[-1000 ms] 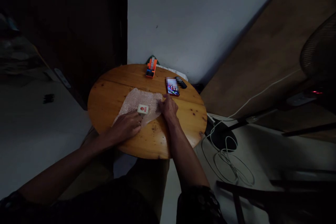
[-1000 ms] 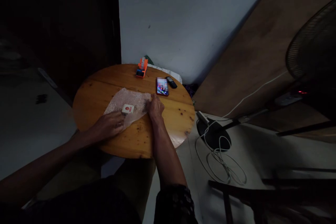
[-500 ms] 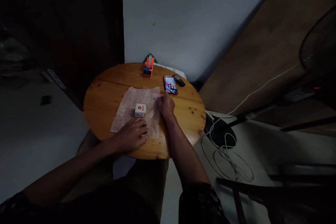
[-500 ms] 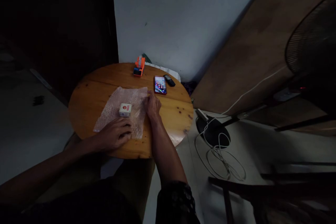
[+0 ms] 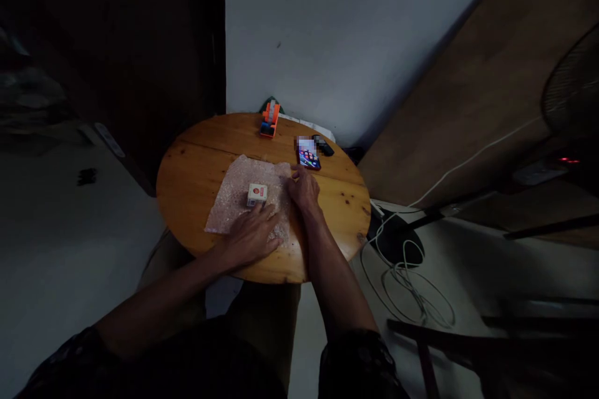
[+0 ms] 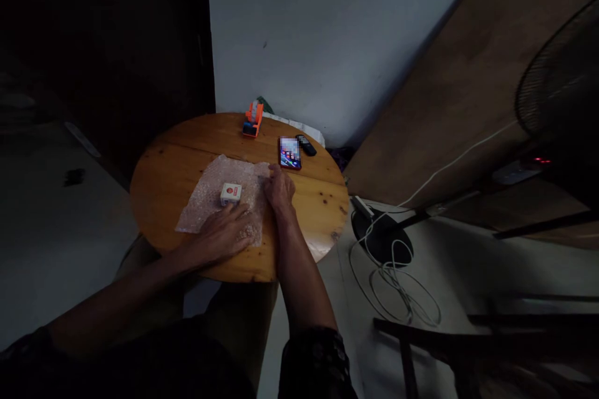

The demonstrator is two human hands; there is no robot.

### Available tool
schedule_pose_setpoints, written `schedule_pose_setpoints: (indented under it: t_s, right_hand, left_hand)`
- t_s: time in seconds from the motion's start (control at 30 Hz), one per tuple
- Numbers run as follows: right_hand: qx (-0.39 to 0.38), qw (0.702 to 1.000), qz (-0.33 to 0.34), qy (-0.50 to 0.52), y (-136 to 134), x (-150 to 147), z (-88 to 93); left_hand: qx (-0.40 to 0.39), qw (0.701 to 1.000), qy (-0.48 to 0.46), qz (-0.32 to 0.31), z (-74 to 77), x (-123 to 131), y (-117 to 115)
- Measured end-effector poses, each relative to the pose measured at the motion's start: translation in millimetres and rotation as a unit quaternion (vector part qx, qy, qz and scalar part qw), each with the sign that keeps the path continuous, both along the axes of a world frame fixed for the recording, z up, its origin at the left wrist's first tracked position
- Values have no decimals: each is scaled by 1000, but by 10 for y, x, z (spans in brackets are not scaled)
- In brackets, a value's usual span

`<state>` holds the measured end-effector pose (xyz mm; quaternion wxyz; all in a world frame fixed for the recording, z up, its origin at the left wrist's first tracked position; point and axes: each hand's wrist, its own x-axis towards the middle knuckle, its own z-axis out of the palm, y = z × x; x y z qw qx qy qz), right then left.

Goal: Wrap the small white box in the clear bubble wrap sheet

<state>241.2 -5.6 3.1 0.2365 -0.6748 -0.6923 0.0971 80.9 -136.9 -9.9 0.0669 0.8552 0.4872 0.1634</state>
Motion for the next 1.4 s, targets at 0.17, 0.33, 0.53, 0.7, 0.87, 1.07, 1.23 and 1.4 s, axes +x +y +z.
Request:
schedule_pose_setpoints:
  t_s: [0.17, 0.33, 0.53, 0.7, 0.87, 1.07, 1.23, 1.4]
  right_hand:
    - [-6, 987, 114, 115, -66, -37, 207]
    - [-41, 944, 323, 56, -315, -259, 353]
    - [-63, 960, 273, 10, -399, -334, 318]
    - [41, 992, 119, -29, -506, -52, 452]
    - [46, 991, -36, -123, -531, 539, 468]
    - [53, 987, -45, -143, -663, 710, 377]
    - [62, 972, 207, -93, -679, 120, 249]
    - [-22, 961, 238, -137, -480, -274, 29]
  left_hand:
    - [-16, 1000, 12, 10, 44, 83, 20]
    - [-11, 1000, -2, 11, 50, 80, 12]
    - [-6, 1000, -2, 9, 22, 88, -23]
    - [-13, 1000, -9, 15, 25, 77, -35]
    - [-26, 1000, -11, 1, 84, 69, -42]
    - [-30, 999, -15, 9, 66, 75, -34]
    - [-34, 999, -18, -5, 54, 78, -2]
    - [-5, 1000, -13, 25, 4, 54, -61]
